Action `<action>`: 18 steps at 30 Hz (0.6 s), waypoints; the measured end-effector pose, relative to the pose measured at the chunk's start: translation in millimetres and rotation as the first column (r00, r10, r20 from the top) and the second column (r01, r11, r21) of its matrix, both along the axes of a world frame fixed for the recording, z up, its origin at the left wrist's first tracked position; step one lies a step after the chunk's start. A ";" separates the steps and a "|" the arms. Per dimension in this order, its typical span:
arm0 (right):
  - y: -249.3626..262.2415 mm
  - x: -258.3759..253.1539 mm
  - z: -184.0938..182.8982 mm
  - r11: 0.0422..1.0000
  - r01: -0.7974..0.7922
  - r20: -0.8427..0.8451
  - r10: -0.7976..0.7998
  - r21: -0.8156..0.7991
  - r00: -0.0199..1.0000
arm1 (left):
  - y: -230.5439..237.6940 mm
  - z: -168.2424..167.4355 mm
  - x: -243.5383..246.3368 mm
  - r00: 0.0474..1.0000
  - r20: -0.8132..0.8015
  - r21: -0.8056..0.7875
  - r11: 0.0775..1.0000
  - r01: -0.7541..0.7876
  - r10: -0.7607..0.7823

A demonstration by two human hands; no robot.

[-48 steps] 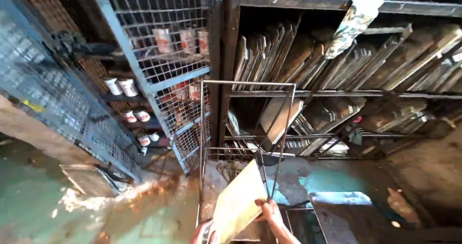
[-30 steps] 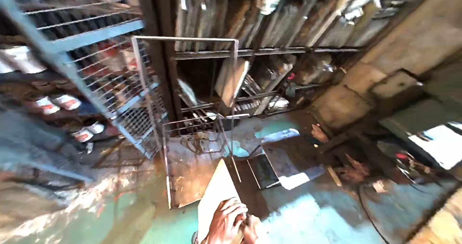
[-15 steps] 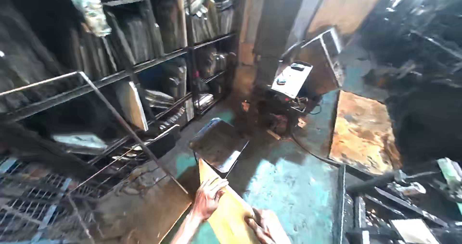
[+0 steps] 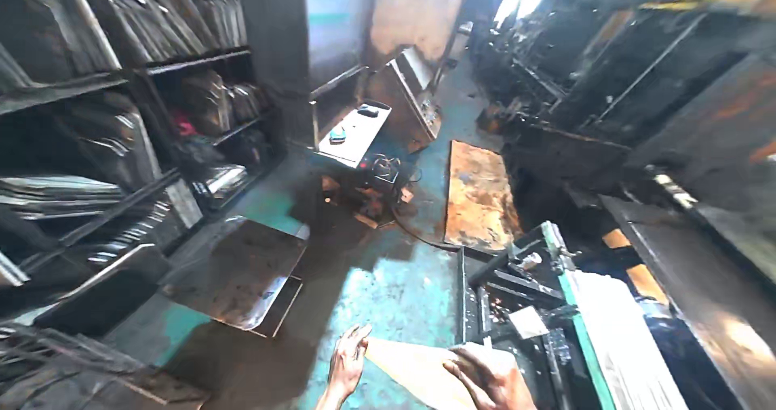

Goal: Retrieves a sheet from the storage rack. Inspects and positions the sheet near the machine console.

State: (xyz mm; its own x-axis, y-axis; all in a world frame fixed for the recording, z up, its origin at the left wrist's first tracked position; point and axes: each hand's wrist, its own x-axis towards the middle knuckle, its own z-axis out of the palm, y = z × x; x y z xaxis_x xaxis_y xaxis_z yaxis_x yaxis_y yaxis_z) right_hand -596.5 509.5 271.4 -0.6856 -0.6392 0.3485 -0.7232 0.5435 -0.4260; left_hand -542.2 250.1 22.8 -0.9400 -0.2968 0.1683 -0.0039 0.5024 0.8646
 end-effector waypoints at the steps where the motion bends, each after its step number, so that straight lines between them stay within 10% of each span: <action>1: 12.4 -8.9 5.2 0.999 0.038 -0.013 -0.038 0.016 0.999 | 9.2 -4.3 -11.9 0.999 0.026 0.017 0.999 0.032 -0.032; 13: 105.3 -124.4 78.9 0.913 0.249 0.083 -0.234 -0.323 0.969 | -28.6 48.5 -178.1 0.984 -0.163 0.218 0.971 0.104 -0.069; 18: 108.7 -172.8 103.9 0.854 0.236 0.040 -0.246 -0.464 0.968 | -60.2 117.4 -273.6 0.938 -0.320 0.561 0.772 0.300 -0.132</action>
State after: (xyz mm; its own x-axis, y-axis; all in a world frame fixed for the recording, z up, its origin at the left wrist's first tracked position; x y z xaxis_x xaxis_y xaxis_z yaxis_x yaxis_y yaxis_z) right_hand -769.3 618.2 375.3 -0.7869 -0.2166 0.5779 -0.6062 0.4464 -0.6582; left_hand -815.8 189.9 140.2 -0.9418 -0.2099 0.2627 0.2964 -0.1495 0.9433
